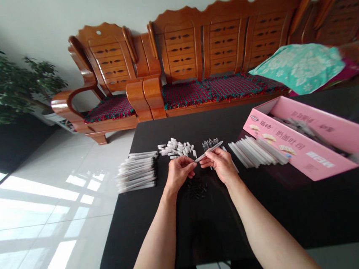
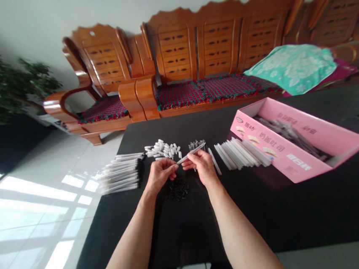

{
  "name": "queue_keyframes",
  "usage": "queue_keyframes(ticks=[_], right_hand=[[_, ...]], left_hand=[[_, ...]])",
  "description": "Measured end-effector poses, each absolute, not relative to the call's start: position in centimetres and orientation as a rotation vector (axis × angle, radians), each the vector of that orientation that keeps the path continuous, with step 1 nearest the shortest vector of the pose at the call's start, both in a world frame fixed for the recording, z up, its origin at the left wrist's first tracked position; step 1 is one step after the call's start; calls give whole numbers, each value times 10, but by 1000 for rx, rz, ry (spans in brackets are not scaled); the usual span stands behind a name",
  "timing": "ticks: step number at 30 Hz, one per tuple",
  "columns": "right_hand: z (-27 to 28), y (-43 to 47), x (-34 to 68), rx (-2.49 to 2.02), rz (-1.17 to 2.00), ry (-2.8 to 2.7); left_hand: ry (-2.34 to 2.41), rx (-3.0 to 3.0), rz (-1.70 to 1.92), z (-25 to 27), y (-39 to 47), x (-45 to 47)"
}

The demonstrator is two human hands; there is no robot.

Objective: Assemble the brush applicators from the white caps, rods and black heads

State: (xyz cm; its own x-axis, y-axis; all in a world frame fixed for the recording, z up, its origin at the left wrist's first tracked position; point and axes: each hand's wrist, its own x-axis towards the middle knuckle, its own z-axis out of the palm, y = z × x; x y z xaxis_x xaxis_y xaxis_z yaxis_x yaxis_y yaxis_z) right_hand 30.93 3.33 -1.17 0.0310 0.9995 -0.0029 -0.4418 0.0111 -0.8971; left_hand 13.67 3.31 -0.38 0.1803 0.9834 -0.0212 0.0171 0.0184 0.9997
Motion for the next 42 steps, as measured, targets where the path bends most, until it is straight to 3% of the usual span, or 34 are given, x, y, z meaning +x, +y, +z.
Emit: queue_keyframes(ticks=[42], right_hand=[[-10, 34, 310, -869, 1352, -824]], left_hand=[[1127, 1366, 974, -1, 33, 134]])
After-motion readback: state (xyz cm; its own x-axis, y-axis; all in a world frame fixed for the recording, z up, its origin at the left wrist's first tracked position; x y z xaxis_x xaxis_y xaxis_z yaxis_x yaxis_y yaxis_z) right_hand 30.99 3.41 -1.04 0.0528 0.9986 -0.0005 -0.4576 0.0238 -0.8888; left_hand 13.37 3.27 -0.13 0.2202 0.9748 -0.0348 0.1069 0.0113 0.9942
